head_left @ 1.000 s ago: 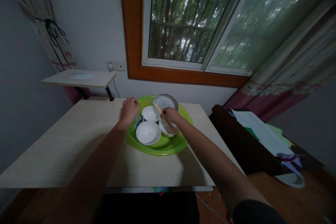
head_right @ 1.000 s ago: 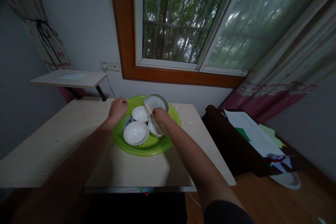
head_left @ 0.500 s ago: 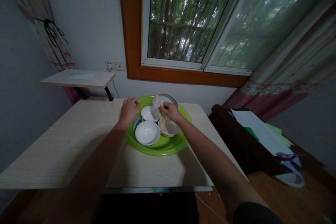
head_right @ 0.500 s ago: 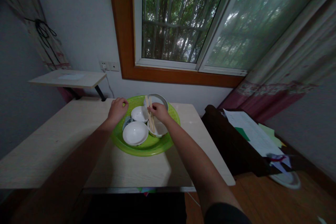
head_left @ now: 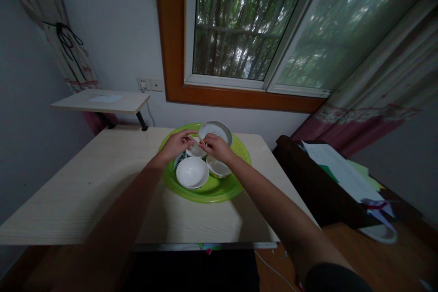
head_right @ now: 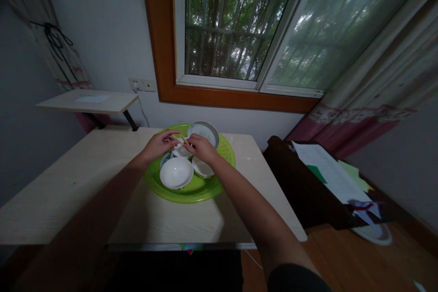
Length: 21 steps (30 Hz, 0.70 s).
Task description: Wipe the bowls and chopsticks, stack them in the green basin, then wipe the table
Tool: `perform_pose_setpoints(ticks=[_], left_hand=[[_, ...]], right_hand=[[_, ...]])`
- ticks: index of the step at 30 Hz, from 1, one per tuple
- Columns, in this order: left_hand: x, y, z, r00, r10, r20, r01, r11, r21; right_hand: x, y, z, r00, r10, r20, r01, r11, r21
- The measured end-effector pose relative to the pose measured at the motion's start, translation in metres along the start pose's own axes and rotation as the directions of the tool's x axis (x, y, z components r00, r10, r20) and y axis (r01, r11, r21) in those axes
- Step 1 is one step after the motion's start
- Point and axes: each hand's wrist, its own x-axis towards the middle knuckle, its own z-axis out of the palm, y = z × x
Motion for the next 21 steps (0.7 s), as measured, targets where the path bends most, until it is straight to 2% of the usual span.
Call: perform_pose_setpoints(ticks=[2, 4, 7, 9, 11, 14, 16, 18, 21], left_hand=[[0.0, 0.0, 0.0, 1.0, -0.017, -0.003, 0.017, 1.0, -0.023], [0.0, -0.002, 0.0, 0.999, -0.027, -0.018, 0.026, 0.999, -0.046], [0.002, -0.005, -0.001, 0.996, -0.019, -0.087, 0.012, 0.996, -0.085], [0.003, -0.006, -0.003, 0.983, -0.026, -0.181, 0.006, 0.994, -0.109], [0.005, -0.008, -0.004, 0.961, -0.049, -0.274, 0.016, 0.992, -0.124], [0.008, -0.011, -0.005, 0.932, -0.095, -0.35, 0.052, 0.99, -0.13], [0.01, -0.013, -0.005, 0.927, -0.119, -0.357, 0.076, 0.988, -0.133], [0.011, -0.017, -0.004, 0.938, -0.111, -0.327, 0.077, 0.99, -0.117], [0.012, -0.022, -0.003, 0.964, -0.053, -0.261, 0.054, 0.999, -0.006]], right_hand=[[0.0, 0.001, 0.002, 1.0, -0.014, 0.009, 0.014, 1.0, -0.005], [0.001, 0.001, 0.001, 0.999, 0.0, -0.032, 0.0, 1.0, 0.011], [0.001, -0.001, -0.004, 0.973, 0.103, -0.207, -0.087, 0.993, 0.084], [0.001, 0.001, -0.009, 0.913, 0.218, -0.345, -0.158, 0.968, 0.195], [0.0, 0.007, -0.012, 0.828, 0.361, -0.429, -0.202, 0.906, 0.372], [0.001, 0.019, -0.014, 0.701, 0.548, -0.456, -0.18, 0.755, 0.631], [0.002, 0.025, -0.015, 0.65, 0.619, -0.441, -0.13, 0.662, 0.739], [0.004, 0.027, -0.014, 0.658, 0.653, -0.375, -0.106, 0.574, 0.812], [0.006, 0.026, -0.011, 0.752, 0.625, -0.209, -0.129, 0.451, 0.883]])
